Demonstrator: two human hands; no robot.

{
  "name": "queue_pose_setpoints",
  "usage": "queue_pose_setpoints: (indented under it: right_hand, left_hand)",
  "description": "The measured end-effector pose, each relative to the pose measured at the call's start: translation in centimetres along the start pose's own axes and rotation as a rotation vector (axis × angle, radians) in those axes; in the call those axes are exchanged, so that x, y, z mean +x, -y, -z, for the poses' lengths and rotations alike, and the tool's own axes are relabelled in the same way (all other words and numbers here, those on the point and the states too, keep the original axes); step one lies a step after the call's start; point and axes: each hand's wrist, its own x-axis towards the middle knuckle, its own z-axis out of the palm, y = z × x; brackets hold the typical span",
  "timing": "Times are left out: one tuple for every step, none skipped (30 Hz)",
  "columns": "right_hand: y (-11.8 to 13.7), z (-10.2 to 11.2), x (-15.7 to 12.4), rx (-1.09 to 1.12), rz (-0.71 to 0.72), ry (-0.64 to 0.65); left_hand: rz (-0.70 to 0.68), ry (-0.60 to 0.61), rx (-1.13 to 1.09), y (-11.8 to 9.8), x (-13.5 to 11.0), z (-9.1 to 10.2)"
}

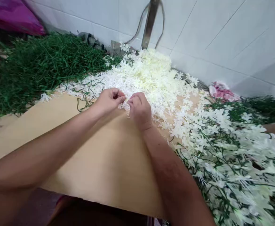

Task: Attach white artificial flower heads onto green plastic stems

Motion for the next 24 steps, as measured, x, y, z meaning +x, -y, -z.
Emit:
queue_pose_setpoints:
  right_hand:
    - [-0.01, -0.04, 0.03, 0.017, -0.006, -0.003]
    - [-0.02, -0.08, 0.05, 0.030, -0.011, -0.004]
    - [-0.03, -0.11, 0.06, 0.039, -0.016, -0.005]
    - [-0.05, -0.12, 0.07, 0.044, -0.020, -0.006]
    - [-0.07, -0.12, 0.07, 0.047, -0.025, -0.006]
    - [-0.09, -0.11, 0.07, 0.044, -0.027, -0.004]
    - [-0.10, -0.10, 0.06, 0.036, -0.028, -0.003]
    - [-0.12, -0.08, 0.05, 0.024, -0.027, 0.000]
    - [-0.13, -0.07, 0.03, 0.011, -0.024, 0.000]
    - [-0.15, -0.06, 0.02, -0.004, -0.020, 0.001]
    - [-0.17, -0.05, 0.00, -0.019, -0.013, 0.003]
    - [-0.20, -0.03, -0.02, -0.034, -0.007, 0.010]
    - [-0.23, -0.01, -0.03, -0.052, -0.002, 0.021]
    - [-0.27, 0.02, -0.04, -0.073, 0.000, 0.035]
    - [-0.31, 0.06, -0.05, -0.096, 0.001, 0.048]
    - [-0.35, 0.10, -0.05, -0.116, 0.002, 0.058]
    - [-0.38, 0.15, -0.04, -0.134, 0.005, 0.063]
    - [-0.39, 0.19, -0.02, -0.148, 0.010, 0.064]
    - [-0.39, 0.21, 0.00, -0.157, 0.015, 0.065]
    - [-0.37, 0.23, 0.02, -0.160, 0.017, 0.069]
    - [-0.35, 0.23, 0.04, -0.158, 0.013, 0.075]
    - [-0.33, 0.21, 0.05, -0.148, 0.001, 0.083]
    - [-0.31, 0.18, 0.04, -0.127, -0.015, 0.089]
    - [-0.31, 0.14, 0.01, -0.095, -0.032, 0.090]
  left_hand:
    - [-0.003, -0.003, 0.005, 0.07, 0.04, -0.03]
    - [-0.006, -0.006, 0.009, 0.13, 0.06, -0.07]
    - [-0.009, -0.008, 0.013, 0.17, 0.08, -0.10]
    - [-0.011, -0.009, 0.017, 0.18, 0.08, -0.13]
    - [-0.013, -0.011, 0.024, 0.17, 0.06, -0.16]
    - [-0.014, -0.010, 0.028, 0.13, 0.04, -0.19]
    - [-0.015, -0.007, 0.029, 0.10, 0.02, -0.20]
    - [-0.015, -0.007, 0.025, 0.06, 0.01, -0.21]
    - [-0.014, -0.007, 0.016, 0.04, 0.02, -0.21]
    - [-0.010, -0.007, 0.005, 0.04, 0.05, -0.20]
    - [-0.004, -0.006, -0.006, 0.05, 0.09, -0.18]
    - [0.005, -0.006, -0.017, 0.08, 0.14, -0.17]
    - [0.016, -0.004, -0.028, 0.11, 0.20, -0.15]
    - [0.027, -0.001, -0.038, 0.15, 0.26, -0.14]
    - [0.036, 0.004, -0.049, 0.19, 0.31, -0.14]
    - [0.041, 0.008, -0.058, 0.21, 0.36, -0.15]
    - [0.042, 0.013, -0.065, 0.22, 0.39, -0.17]
    - [0.042, 0.017, -0.069, 0.23, 0.41, -0.19]
    - [0.041, 0.018, -0.069, 0.22, 0.42, -0.21]
    - [0.042, 0.018, -0.068, 0.21, 0.42, -0.22]
    - [0.043, 0.018, -0.065, 0.20, 0.42, -0.22]
    - [0.043, 0.014, -0.064, 0.19, 0.40, -0.22]
    - [0.041, 0.011, -0.065, 0.18, 0.39, -0.22]
    - [0.036, 0.010, -0.067, 0.17, 0.36, -0.21]
